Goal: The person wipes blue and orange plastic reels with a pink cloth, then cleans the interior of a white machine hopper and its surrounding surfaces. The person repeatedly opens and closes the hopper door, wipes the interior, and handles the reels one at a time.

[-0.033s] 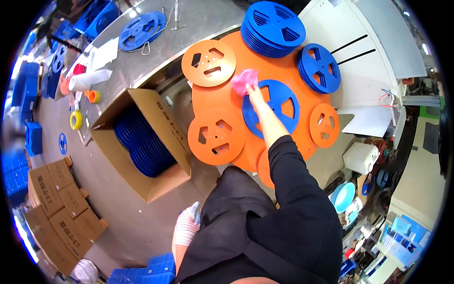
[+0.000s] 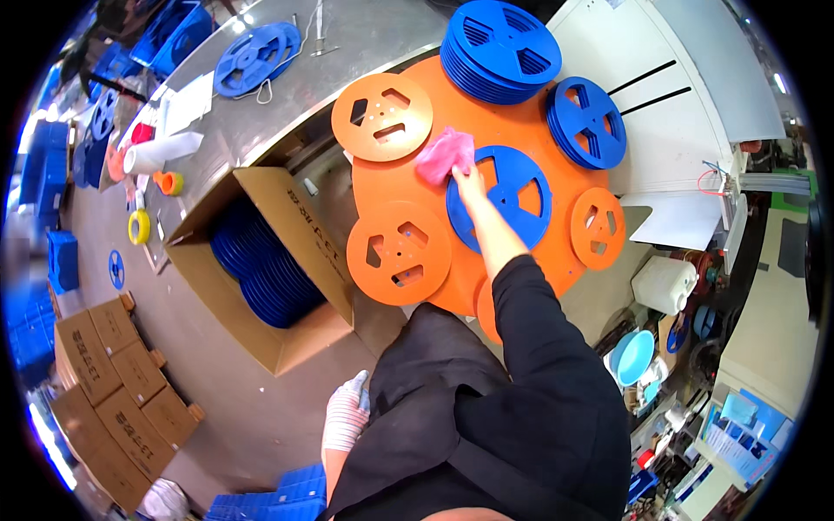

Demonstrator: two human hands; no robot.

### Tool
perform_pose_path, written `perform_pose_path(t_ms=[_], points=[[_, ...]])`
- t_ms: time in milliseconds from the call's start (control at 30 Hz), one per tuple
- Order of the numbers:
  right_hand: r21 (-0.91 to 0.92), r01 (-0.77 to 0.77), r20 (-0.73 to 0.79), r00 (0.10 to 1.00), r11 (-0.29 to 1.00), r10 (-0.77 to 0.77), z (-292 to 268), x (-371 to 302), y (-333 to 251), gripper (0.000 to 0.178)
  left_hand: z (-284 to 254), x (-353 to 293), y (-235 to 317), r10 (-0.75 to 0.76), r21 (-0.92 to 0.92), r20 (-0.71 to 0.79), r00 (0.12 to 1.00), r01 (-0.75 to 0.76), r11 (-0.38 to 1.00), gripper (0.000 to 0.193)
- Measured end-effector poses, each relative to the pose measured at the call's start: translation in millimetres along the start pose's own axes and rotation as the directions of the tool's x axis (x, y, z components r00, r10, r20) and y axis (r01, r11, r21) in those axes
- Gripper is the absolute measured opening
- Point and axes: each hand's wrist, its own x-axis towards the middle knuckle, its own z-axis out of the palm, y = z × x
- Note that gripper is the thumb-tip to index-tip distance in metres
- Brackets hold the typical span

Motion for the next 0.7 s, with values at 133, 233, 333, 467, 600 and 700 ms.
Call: perform_pose_path(t_ms=[133, 233, 333, 467, 600, 700], points=[[-0.477, 0.053, -0.026, 0.997, 0.878, -0.074, -6.0, -63.8, 66.8, 0.063, -17.4, 41.1, -6.0, -0.056, -0.054, -0.038, 0.998, 0.053, 0.997, 0.034], [-0.637, 0.054, 0.157, 0.986, 0.769, 0.06, -19.5, -96.9, 65.1, 0.065, -28.4, 70.6, -3.4, -0.033, -0.007, 0.042, 0.999, 0.033, 0.999, 0.034], [-0.662, 0.261, 0.274, 0.957, 0.703, -0.097, -15.9, -95.5, 65.4, 0.066, -38.3, 95.5, 0.2, 0.043, 0.026, 0.13, 0.991, -0.047, 0.999, 0.035], [-0.683, 0.127, 0.179, 0.984, 0.719, -0.004, -5.5, -95.7, 54.0, 0.084, -46.5, 118.0, 2.5, 0.101, 0.088, 0.213, 0.972, -0.122, 0.989, 0.035], [-0.643, -0.055, 0.007, 0.997, 0.764, 0.078, -0.2, -106.6, 86.0, 0.092, -60.1, 121.6, 4.1, 0.139, 0.118, 0.259, 0.956, -0.175, 0.978, 0.035], [-0.582, 0.024, 0.014, 1.0, 0.813, -0.02, -16.4, -108.2, 94.2, 0.082, -67.7, 112.9, -3.9, 0.177, 0.171, 0.326, 0.929, -0.242, 0.955, 0.035]])
